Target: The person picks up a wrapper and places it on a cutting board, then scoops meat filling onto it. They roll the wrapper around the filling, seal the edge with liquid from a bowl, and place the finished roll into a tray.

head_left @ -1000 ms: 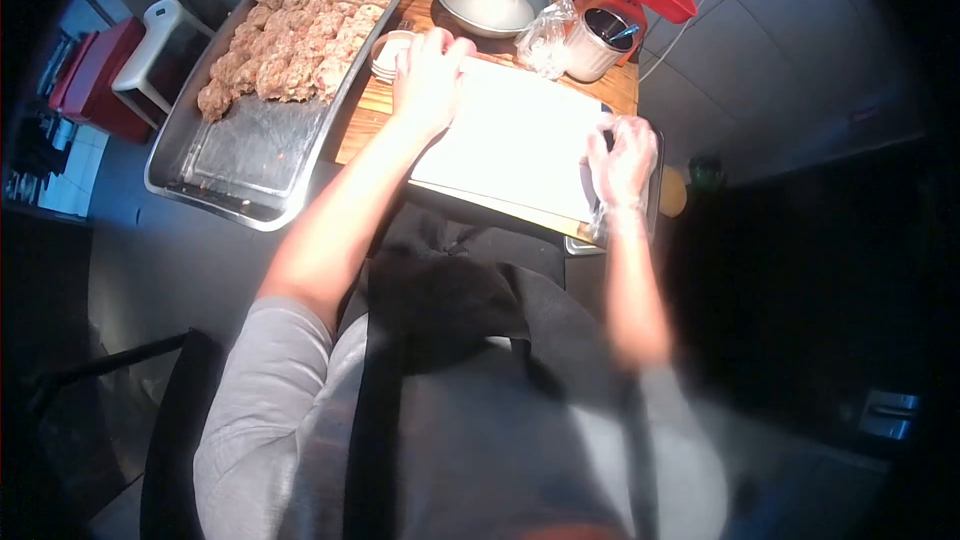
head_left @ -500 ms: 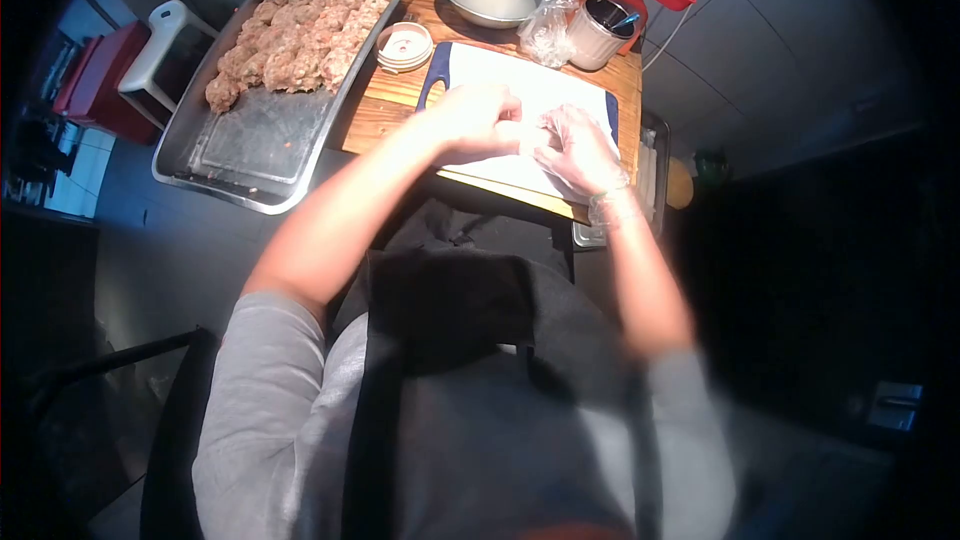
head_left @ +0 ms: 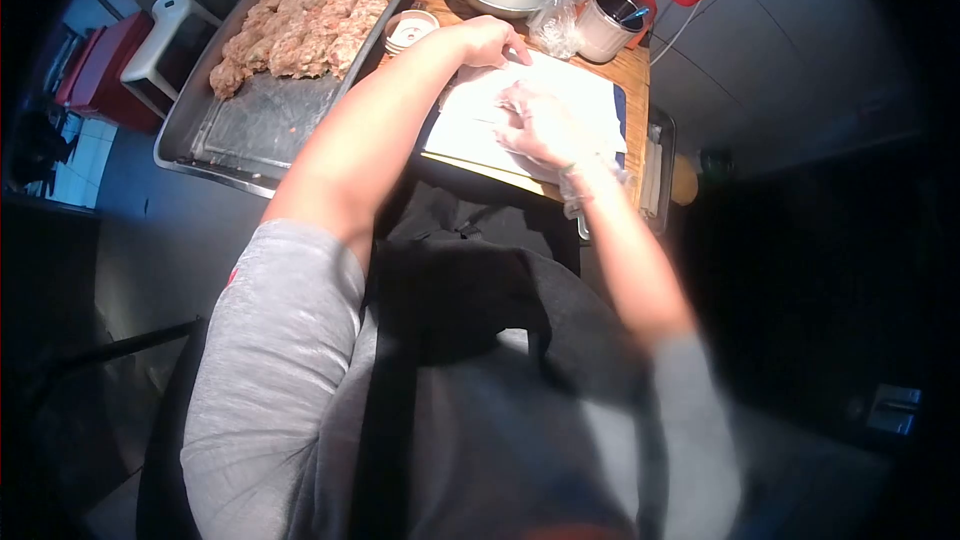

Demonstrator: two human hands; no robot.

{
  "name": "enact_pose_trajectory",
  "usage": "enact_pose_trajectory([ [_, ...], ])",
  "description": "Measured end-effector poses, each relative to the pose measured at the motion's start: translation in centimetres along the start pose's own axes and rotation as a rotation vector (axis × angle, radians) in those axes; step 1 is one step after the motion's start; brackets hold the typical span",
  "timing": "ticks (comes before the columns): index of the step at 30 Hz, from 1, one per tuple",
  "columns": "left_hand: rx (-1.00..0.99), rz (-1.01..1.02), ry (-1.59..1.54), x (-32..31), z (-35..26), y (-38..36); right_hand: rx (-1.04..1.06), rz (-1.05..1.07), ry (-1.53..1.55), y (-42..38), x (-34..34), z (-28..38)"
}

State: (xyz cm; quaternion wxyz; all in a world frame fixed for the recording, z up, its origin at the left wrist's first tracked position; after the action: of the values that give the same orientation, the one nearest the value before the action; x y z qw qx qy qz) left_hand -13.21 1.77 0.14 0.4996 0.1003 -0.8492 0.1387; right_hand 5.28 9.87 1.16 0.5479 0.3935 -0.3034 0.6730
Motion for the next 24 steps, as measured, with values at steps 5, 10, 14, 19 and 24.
enact_pose_trajectory([
  [5, 0.015, 0.004, -0.010, 0.3, -0.2, -0.1, -0.063, 0.036, -0.051, 0.9, -1.1, 0.4],
  [10, 0.046, 0.040, -0.016, 0.3, -0.2, 0.2, 0.018, -0.056, -0.107, 2.1, -1.7, 1.6],
  [14, 0.044, 0.032, -0.015, 0.4, -0.2, 0.2, -0.030, 0.077, -0.109, 3.0, -1.3, 1.9],
  [19, 0.009, 0.038, -0.020, 0.3, 0.3, 0.5, -0.004, -0.001, -0.107, 2.9, -2.2, 3.5],
  [24, -0.106, 0.049, 0.121, 0.6, -1.7, 2.6, 0.060, -0.035, 0.133, 1.2, 0.0, 0.2],
])
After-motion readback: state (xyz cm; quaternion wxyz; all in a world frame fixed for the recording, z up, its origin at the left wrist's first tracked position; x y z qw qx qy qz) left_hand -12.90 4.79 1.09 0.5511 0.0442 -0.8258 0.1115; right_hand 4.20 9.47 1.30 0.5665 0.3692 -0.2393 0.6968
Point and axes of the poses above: each hand's wrist, its own y-axis towards the middle knuckle, its own x-axis out of the back of the hand, z = x × y, the point moved 2 cm from there along y, towards the middle knuckle, and after that the axes turned 7 degrees about z, right-handed, at the moved point
